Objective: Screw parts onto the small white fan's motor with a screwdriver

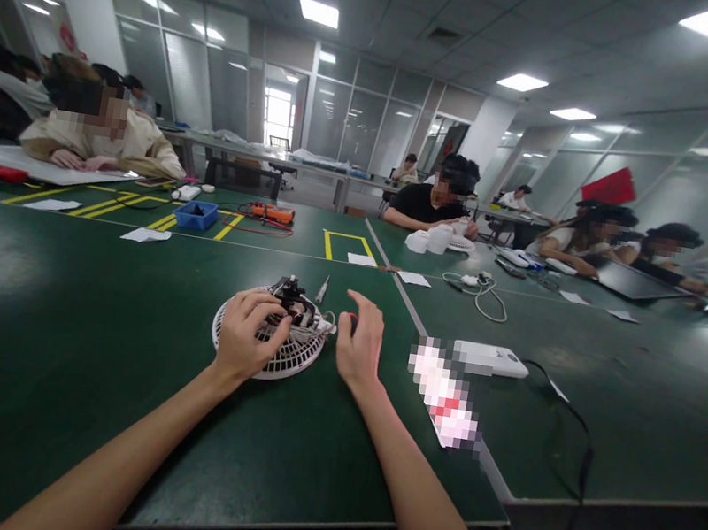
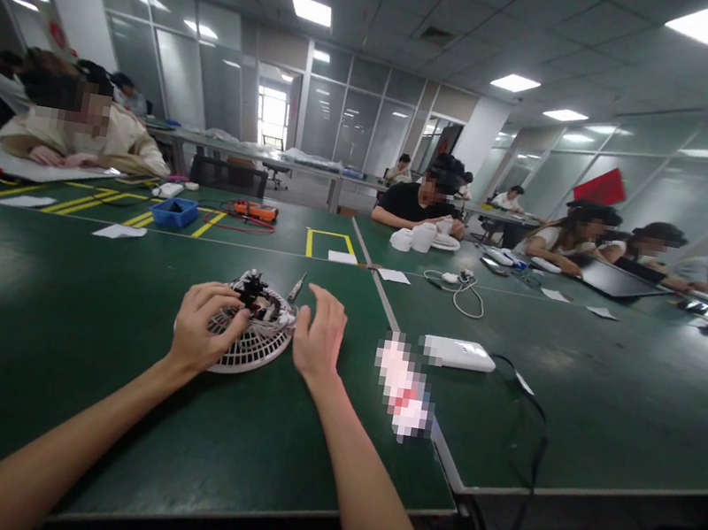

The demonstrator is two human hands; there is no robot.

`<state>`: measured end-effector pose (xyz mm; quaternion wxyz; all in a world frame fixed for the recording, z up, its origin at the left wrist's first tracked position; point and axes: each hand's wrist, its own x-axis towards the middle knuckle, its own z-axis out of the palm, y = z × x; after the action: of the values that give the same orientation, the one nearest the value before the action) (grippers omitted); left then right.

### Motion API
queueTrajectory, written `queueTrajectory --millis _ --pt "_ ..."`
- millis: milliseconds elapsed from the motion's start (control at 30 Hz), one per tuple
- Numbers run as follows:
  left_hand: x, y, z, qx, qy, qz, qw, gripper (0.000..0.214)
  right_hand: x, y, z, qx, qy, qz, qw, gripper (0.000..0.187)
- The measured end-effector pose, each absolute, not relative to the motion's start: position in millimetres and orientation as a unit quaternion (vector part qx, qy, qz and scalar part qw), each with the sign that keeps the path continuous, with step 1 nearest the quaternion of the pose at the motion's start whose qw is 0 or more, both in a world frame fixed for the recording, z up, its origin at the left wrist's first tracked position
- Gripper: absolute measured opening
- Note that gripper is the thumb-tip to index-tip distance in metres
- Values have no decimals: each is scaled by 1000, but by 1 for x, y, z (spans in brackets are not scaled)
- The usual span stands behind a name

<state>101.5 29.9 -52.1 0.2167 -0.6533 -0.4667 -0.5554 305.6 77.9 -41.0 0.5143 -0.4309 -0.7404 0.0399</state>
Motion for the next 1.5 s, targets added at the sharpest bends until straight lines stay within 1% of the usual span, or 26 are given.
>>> queueTrajectory --millis 67,133,233,300,400,467,533,633,733,800,867,1000,1300,1500 --pt "101 30 -52 -651 -463 -560 217 4 314 89 -46 -521 -716 46 462 53" --pt "101 30 -52 -649 -461 -565 216 4 321 97 -53 -588 -713 51 379 63" --pt "101 31 -53 -647 -469 -565 206 4 327 102 -61 -617 -729 67 289 68" --pt "100 31 -53 -649 -471 -562 204 3 328 102 -63 -627 -731 83 256 64" --pt "99 31 -53 -661 -464 -554 204 10 328 102 -58 -634 -723 115 249 63" --pt "99 32 -53 -666 -461 -550 206 13 328 102 -52 -633 -708 152 272 66" --pt "98 32 -53 -666 -458 -549 213 13 327 104 -46 -624 -683 207 318 67" --pt "98 31 -52 -669 -453 -545 225 14 323 107 -40 -577 -615 331 424 62" --pt "98 31 -52 -671 -458 -538 223 15 318 106 -35 -491 -517 463 527 56" --pt "98 30 -52 -671 -465 -534 219 14 316 102 -31 -431 -466 529 564 54" --pt "98 30 -52 -671 -466 -533 221 11 315 97 -28 -386 -439 573 574 50" --pt "99 30 -51 -670 -461 -535 228 5 313 92 -24 -348 -396 603 599 44" --pt "98 30 -52 -674 -441 -535 253 7 313 98 -25 -320 -316 597 665 51" --pt "97 32 -53 -674 -466 -530 221 6 314 99 -27 -319 -305 582 683 51"
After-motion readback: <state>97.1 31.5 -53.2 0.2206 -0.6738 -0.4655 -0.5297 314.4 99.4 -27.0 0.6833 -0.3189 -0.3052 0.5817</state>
